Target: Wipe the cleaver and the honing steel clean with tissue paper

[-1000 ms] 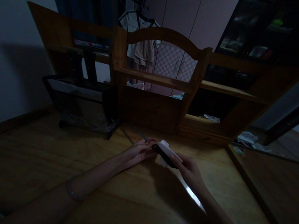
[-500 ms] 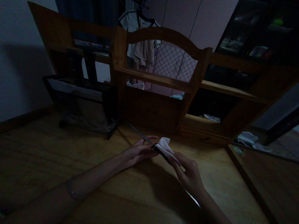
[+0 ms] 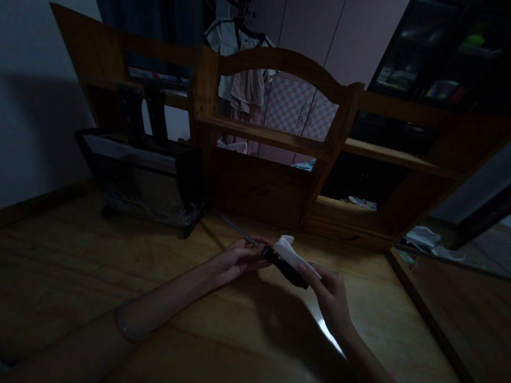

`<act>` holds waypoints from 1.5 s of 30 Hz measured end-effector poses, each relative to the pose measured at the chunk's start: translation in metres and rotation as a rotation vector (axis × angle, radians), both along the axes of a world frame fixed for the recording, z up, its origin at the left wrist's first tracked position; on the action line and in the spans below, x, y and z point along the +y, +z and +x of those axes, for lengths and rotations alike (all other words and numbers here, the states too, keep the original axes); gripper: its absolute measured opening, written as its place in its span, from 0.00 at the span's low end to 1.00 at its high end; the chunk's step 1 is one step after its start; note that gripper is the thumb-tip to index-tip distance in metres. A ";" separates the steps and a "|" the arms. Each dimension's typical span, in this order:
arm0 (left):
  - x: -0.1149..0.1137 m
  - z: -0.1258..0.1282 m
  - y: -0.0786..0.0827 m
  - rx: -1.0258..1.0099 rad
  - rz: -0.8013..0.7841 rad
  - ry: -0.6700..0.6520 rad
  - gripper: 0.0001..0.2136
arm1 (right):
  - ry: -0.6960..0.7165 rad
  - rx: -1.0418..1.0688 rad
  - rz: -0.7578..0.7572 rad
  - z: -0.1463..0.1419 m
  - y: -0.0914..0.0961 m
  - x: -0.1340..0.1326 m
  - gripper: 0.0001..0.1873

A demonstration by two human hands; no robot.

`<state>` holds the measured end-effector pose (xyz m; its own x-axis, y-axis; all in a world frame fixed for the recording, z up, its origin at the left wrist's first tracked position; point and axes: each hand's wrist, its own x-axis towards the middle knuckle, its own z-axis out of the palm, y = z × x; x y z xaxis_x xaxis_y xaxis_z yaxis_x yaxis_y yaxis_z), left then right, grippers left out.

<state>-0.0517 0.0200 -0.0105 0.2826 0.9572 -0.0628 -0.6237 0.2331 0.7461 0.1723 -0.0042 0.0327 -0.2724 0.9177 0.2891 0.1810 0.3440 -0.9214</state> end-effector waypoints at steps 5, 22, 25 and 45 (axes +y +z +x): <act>0.000 0.000 0.000 -0.009 -0.001 0.008 0.14 | -0.018 0.006 0.023 0.003 -0.001 0.000 0.19; 0.008 -0.003 -0.006 -0.045 0.004 0.079 0.17 | 0.101 -0.155 0.170 0.001 -0.001 -0.009 0.14; 0.007 -0.003 -0.006 -0.043 -0.011 0.075 0.17 | -0.179 0.012 0.115 0.009 -0.006 0.000 0.16; 0.003 -0.003 -0.005 -0.041 0.004 -0.039 0.19 | -0.174 0.000 -0.158 -0.001 -0.017 0.009 0.20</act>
<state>-0.0543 0.0227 -0.0153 0.3217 0.9457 -0.0468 -0.6443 0.2549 0.7211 0.1717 0.0043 0.0159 -0.1059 0.9848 0.1377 0.2253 0.1587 -0.9613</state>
